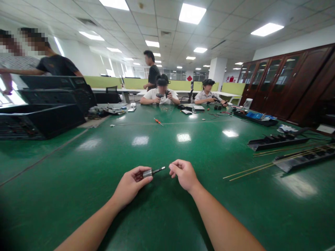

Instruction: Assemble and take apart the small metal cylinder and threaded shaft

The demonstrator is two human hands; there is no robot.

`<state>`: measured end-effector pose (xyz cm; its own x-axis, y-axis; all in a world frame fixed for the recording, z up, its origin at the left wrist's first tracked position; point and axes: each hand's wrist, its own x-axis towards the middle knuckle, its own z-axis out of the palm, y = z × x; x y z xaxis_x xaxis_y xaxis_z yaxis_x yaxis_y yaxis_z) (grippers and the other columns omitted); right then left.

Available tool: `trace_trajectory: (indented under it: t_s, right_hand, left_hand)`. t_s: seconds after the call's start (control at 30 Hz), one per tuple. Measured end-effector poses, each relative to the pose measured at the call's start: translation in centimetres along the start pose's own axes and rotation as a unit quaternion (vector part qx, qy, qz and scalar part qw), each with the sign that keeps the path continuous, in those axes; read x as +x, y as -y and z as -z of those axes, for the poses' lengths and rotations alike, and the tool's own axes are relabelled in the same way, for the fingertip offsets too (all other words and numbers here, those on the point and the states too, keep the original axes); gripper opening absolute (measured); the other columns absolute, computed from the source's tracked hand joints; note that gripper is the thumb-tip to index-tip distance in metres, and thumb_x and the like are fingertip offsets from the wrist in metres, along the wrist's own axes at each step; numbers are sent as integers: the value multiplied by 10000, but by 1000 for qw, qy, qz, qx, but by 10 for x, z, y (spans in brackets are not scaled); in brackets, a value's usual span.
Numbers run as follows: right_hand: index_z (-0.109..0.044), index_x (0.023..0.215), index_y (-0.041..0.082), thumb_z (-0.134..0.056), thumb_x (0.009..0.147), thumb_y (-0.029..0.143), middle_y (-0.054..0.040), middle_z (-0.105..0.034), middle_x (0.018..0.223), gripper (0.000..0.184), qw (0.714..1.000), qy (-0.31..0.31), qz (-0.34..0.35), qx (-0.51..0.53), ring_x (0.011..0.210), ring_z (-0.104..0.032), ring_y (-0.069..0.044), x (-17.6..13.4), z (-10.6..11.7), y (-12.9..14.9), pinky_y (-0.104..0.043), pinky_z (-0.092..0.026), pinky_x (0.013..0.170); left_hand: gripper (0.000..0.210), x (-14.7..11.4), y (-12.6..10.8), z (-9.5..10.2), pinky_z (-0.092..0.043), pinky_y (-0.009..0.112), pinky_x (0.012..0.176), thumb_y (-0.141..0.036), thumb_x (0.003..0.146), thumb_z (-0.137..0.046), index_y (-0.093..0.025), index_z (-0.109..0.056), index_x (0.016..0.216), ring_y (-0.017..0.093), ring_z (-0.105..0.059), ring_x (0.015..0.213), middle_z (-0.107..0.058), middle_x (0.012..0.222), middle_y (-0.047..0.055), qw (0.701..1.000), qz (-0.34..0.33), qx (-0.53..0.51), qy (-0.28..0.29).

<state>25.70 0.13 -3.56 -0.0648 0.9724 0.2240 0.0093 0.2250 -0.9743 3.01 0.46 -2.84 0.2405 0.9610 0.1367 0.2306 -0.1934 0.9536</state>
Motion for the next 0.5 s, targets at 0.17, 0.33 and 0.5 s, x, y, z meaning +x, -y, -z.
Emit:
trace_trajectory:
  t_s: [0.17,0.33,0.5]
  right_hand:
    - [-619,746,131,-534,867,537,-24,-628,606,432,999,46,-22,15,503,-561,-123,-1,-9,-8,-258,-433,568]
    - [-604,738,128,-506,879,522,-17,-611,594,429,997,70,-20,20,497,-557,-121,-3,-14,-11,-249,-416,548]
    - [-607,743,126,-498,881,508,-14,-608,596,420,997,74,-13,22,498,-552,-118,-2,-16,-9,-248,-415,551]
  left_hand:
    - [379,-7,-3,11,-547,359,825,-313,631,-809,-151,-642,930,232,-696,854,-730,908,79,999,4,-4,-38]
    - [442,-35,-24,63,-530,399,883,-416,642,-802,-163,-636,964,270,-696,918,-734,979,100,991,9,79,-105]
    - [531,-94,-22,141,-524,495,905,-643,590,-757,-265,-657,949,320,-705,896,-771,864,19,943,88,220,-235]
